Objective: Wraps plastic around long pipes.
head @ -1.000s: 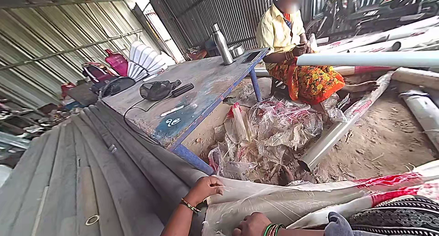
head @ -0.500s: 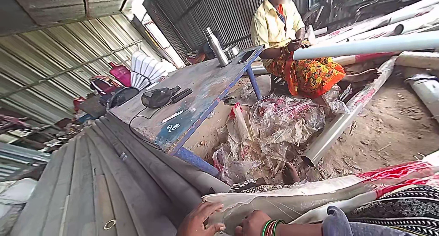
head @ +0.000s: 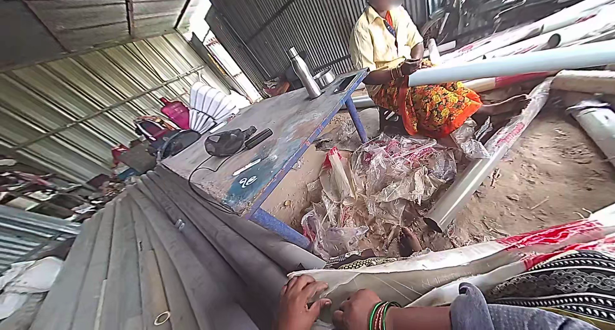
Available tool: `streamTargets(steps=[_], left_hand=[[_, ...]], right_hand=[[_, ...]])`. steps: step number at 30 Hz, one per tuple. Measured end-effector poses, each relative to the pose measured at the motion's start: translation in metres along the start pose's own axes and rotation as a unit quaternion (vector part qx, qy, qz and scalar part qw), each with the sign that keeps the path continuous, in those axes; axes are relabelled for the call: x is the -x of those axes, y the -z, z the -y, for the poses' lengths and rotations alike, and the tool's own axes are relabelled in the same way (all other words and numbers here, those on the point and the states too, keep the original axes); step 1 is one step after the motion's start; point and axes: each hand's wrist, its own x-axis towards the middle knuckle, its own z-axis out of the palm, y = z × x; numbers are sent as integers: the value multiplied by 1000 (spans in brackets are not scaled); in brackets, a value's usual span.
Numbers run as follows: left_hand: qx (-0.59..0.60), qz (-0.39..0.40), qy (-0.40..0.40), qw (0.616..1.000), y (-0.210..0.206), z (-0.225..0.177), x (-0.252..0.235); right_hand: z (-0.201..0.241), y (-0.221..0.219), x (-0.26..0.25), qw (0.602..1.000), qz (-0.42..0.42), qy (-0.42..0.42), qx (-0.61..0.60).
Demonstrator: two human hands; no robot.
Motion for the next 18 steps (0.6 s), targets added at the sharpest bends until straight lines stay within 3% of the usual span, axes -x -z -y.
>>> streamTargets(steps=[10, 18], left_hand=[[-91, -77, -23, 993, -11, -10, 0], [-139, -72, -35, 987, -7, -10, -14]], right_hand=[[0, 0, 2, 1000, -10, 2, 1], [0, 0, 2, 1000, -16, 0, -4]])
